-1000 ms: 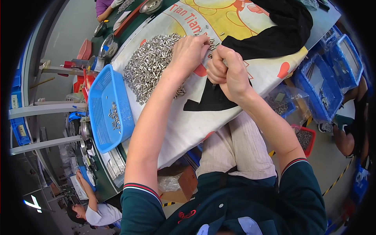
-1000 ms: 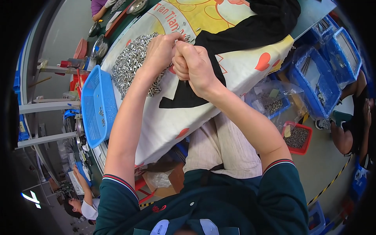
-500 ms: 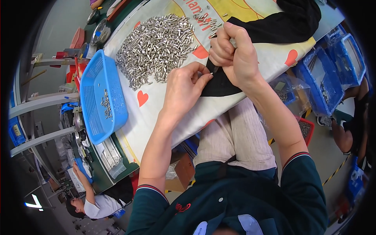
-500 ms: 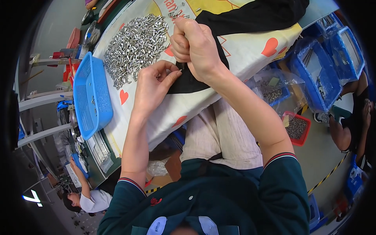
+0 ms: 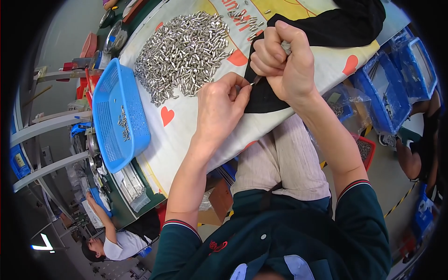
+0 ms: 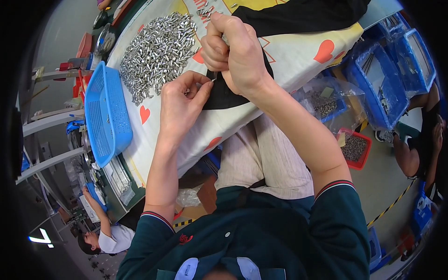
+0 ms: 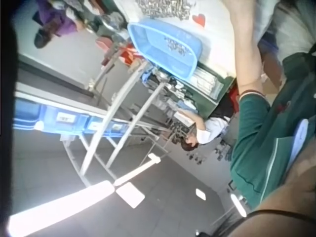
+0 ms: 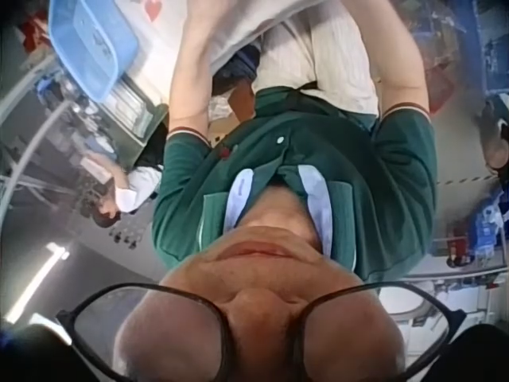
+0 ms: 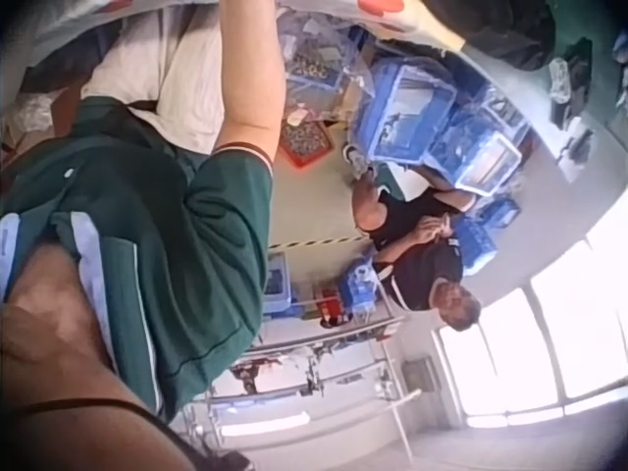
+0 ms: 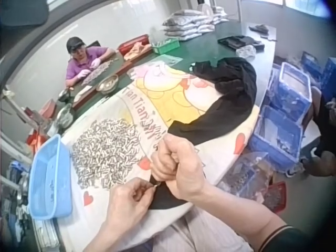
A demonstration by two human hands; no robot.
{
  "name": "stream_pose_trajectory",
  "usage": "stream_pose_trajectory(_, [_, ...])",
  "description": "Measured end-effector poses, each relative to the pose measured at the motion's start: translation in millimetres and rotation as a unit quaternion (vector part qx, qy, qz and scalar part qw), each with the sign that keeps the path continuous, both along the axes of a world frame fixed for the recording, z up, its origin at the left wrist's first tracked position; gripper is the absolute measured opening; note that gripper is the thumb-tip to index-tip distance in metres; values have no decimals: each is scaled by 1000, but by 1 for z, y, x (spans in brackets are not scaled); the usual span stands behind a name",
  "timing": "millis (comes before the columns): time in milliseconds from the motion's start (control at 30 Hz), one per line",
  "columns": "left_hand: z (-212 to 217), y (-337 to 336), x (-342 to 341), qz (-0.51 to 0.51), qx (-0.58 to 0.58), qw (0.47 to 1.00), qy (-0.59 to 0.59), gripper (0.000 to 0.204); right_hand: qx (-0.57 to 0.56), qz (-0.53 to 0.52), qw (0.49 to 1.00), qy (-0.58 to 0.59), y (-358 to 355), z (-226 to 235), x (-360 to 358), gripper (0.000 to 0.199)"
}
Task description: Assembling small silver pins into black fabric using a handheld tool on a workbench.
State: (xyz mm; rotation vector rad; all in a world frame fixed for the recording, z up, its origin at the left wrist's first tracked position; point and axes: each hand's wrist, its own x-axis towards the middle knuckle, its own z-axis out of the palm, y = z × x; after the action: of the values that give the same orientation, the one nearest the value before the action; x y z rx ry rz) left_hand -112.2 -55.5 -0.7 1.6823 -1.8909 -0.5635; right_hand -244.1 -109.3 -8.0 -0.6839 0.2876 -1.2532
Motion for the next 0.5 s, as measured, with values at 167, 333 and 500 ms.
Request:
stream_pose_trajectory(167, [1, 1, -1, 3, -4, 1000, 1, 7, -1, 5, 1000, -4, 0, 0, 0, 41])
stream_pose_trajectory(333, [1, 1, -3, 7, -4, 1000, 3, 7, -5, 0, 1000, 1, 1, 1, 1, 41])
stream_pose_trajectory(500, [-3, -2, -1, 1, 15, 999, 39, 6, -36, 4, 998, 51, 2, 3, 4, 42])
